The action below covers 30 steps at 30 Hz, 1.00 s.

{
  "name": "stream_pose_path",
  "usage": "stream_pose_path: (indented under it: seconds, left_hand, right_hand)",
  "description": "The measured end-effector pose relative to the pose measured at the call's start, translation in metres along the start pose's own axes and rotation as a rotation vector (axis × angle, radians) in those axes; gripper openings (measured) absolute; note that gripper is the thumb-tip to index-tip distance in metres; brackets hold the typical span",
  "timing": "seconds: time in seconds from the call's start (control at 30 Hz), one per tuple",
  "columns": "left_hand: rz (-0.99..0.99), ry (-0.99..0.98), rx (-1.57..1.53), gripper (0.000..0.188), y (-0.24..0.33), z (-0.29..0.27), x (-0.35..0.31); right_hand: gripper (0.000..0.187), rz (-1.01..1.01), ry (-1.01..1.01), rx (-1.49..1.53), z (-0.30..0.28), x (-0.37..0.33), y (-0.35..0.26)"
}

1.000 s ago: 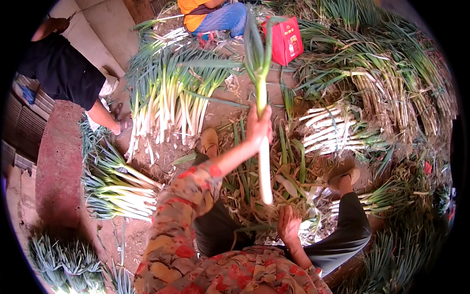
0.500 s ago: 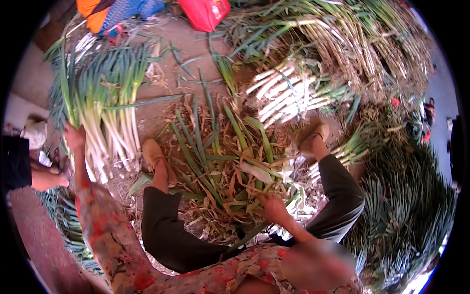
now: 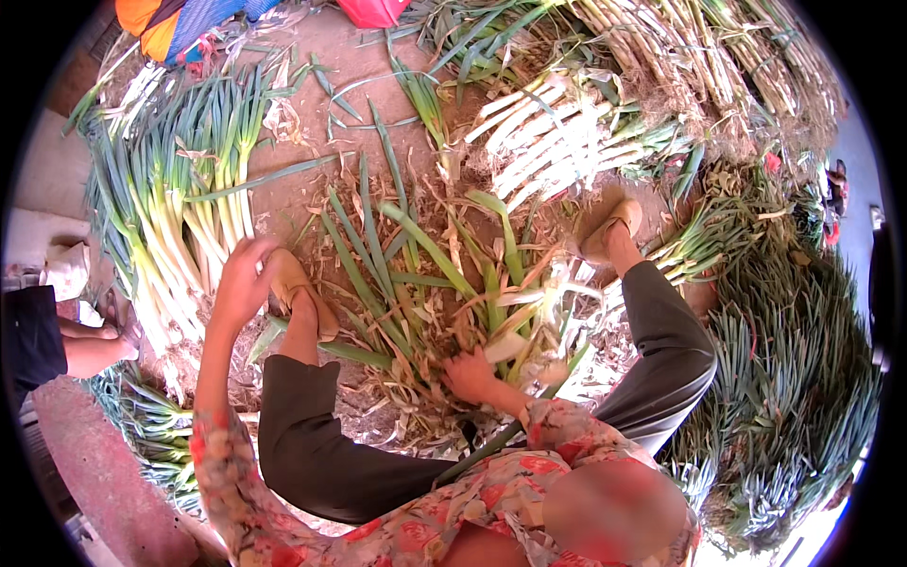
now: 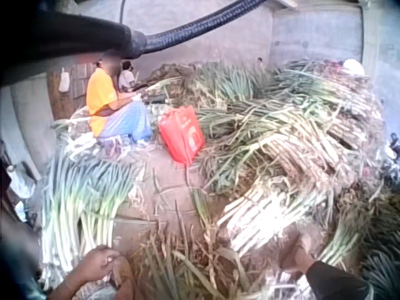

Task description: The person sorts and cleans leeks by hand, removing outer layers and dead leaves, and then bundles them together using ties.

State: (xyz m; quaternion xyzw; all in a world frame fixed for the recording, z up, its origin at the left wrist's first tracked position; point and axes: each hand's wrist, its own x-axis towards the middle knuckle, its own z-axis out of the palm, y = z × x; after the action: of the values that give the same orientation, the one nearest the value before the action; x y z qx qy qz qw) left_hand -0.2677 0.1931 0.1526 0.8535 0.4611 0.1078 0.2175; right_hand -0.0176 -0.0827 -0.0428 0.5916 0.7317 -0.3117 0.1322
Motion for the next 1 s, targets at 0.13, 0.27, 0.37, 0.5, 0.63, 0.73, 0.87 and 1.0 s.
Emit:
stream_pose_path:
  seconds: [0.13,0.27,0.37,0.5,0.63,0.73,0.87,1.0]
  left_hand:
    - [0.022,-0.375,-0.216,0.012,0.064,0.075,0.100]
    - [-0.171,-0.411,-0.288,0.005,0.102,0.225,0.128]
    - [-0.377,-0.208,-0.132,0.019,0.109,0.330,0.098]
    - [-0.511,-0.235,-0.054,0.027,0.140,0.333,0.082]
    - [-0.857,-0.068,-0.778,0.015,0.067,0.317,0.091]
    - [-0.768,-0.129,-1.527,0.011,0.078,0.223,0.097]
    - [-0.494,-0.147,-1.462,0.017,0.172,0.132,0.051]
    - [-0.176,-0.619,-0.818,0.043,0.251,0.143,-0.046]
  right_hand:
    - [0.043,-0.101,-0.097,0.168,-0.013,-0.020,0.005]
    - [0.043,-0.110,-0.074,0.300,-0.019,-0.020,0.015]
    - [0.039,-0.140,0.024,0.335,0.003,-0.040,0.021]
    - [0.036,-0.192,0.094,0.448,0.005,-0.057,0.036]
    - [0.030,-0.200,0.368,0.691,-0.024,-0.062,0.040]
    - [0.021,-0.185,0.899,0.668,-0.073,-0.067,0.057]
    - [0.033,0.151,0.783,1.257,-0.178,-0.087,0.058]
    - [0.035,-0.144,0.316,1.045,-0.145,-0.045,0.073]
